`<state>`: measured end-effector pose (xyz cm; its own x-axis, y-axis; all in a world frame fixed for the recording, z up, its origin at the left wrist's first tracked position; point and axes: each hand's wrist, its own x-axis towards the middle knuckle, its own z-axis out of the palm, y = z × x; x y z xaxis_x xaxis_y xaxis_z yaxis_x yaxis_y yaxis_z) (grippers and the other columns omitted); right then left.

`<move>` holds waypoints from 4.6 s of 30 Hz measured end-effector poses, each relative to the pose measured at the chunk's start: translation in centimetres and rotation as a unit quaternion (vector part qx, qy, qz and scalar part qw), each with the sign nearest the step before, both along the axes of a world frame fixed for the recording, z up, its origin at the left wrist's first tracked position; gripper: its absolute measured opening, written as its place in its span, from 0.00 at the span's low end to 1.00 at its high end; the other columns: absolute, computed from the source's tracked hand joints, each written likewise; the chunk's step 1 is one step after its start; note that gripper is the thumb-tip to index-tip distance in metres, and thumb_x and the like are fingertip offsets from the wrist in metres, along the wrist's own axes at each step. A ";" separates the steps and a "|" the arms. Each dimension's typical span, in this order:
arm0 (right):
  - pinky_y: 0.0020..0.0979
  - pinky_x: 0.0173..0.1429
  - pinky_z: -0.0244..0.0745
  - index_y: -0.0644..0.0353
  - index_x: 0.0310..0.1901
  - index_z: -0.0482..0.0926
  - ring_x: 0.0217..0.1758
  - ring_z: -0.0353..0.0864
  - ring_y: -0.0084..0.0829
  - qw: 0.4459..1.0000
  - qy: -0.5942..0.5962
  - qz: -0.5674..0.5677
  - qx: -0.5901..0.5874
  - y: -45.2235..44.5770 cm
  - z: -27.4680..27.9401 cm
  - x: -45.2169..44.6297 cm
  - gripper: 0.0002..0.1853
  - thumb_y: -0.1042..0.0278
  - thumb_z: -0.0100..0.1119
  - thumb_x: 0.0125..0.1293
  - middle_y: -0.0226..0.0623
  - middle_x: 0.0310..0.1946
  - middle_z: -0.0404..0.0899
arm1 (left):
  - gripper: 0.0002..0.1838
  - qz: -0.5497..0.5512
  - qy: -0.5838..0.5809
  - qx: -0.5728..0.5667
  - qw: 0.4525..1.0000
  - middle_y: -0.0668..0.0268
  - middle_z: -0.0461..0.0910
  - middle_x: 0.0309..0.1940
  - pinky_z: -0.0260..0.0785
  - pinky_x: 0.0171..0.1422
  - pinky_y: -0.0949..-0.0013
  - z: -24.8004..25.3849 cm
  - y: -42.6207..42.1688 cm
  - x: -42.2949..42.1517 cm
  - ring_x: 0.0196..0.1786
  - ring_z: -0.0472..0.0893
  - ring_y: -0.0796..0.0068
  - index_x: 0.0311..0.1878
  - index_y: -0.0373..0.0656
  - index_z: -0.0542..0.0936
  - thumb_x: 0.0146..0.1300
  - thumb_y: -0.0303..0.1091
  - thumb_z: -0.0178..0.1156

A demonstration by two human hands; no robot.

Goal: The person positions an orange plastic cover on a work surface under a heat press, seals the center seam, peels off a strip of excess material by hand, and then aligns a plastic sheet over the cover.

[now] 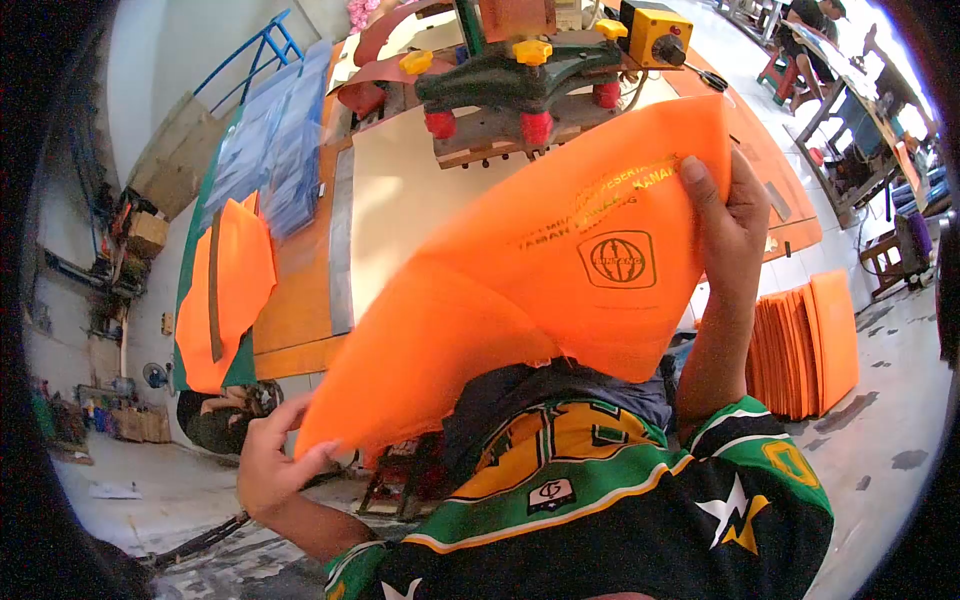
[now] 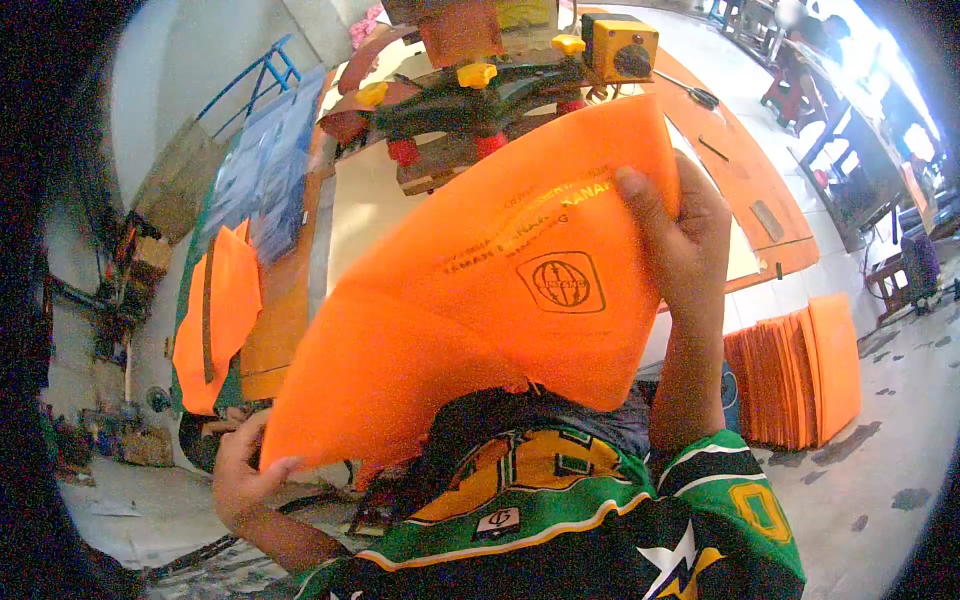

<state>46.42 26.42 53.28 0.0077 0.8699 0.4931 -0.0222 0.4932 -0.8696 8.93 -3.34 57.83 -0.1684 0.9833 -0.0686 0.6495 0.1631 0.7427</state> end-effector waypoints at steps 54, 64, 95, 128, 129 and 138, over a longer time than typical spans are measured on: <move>0.43 0.41 0.77 0.68 0.42 0.86 0.31 0.84 0.39 0.888 -0.446 0.022 -0.115 18.8 -11.2 8.1 0.24 0.48 0.66 0.67 0.46 0.29 0.85 | 0.16 0.114 0.182 0.121 0.969 0.53 0.82 0.40 0.72 0.51 0.54 -18.0 25.6 -7.8 0.44 0.81 0.51 0.43 0.37 0.81 0.72 0.43 0.64; 0.51 0.47 0.77 0.67 0.40 0.86 0.40 0.86 0.55 0.870 -0.489 -0.065 -0.005 26.5 -11.4 3.1 0.27 0.42 0.63 0.69 0.58 0.37 0.86 | 0.17 0.192 0.259 0.163 0.932 0.54 0.82 0.51 0.71 0.61 0.45 -22.6 39.5 -13.4 0.57 0.80 0.47 0.45 0.44 0.87 0.71 0.50 0.64; 0.25 0.33 0.66 0.60 0.50 0.77 0.31 0.71 0.17 0.954 -0.268 0.114 -0.075 30.2 -13.5 4.1 0.14 0.59 0.63 0.77 0.27 0.31 0.77 | 0.30 0.055 0.054 0.152 0.985 0.72 0.79 0.28 0.68 0.40 0.72 -17.0 35.2 -13.0 0.34 0.78 0.80 0.69 0.40 0.80 0.67 0.43 0.72; 0.24 0.41 0.68 0.63 0.66 0.74 0.35 0.70 0.17 0.943 -0.283 0.162 -0.066 28.4 -12.8 5.2 0.20 0.65 0.58 0.78 0.24 0.32 0.72 | 0.26 0.031 0.051 0.208 0.976 0.76 0.73 0.24 0.64 0.36 0.73 -18.1 36.6 -12.9 0.29 0.72 0.84 0.69 0.34 0.77 0.71 0.32 0.68; 0.24 0.41 0.68 0.63 0.66 0.74 0.35 0.71 0.17 0.942 -0.290 0.155 -0.071 28.4 -12.7 5.2 0.20 0.65 0.58 0.78 0.24 0.32 0.72 | 0.25 0.029 0.041 0.206 0.977 0.76 0.72 0.24 0.65 0.36 0.73 -17.9 36.4 -12.8 0.29 0.72 0.84 0.69 0.34 0.77 0.71 0.32 0.68; 0.27 0.38 0.69 0.65 0.65 0.76 0.34 0.73 0.21 0.943 -0.308 0.117 -0.042 29.7 -13.5 5.3 0.22 0.63 0.61 0.75 0.28 0.32 0.76 | 0.24 0.062 0.076 0.199 0.975 0.74 0.74 0.24 0.65 0.36 0.72 -16.6 35.5 -11.1 0.29 0.73 0.83 0.67 0.37 0.79 0.69 0.32 0.69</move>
<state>51.67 56.12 39.78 -0.4544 0.8488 0.2704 0.4014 0.4661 -0.7884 -2.19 32.15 41.19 -0.2660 0.8985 0.3493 0.7507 -0.0342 0.6598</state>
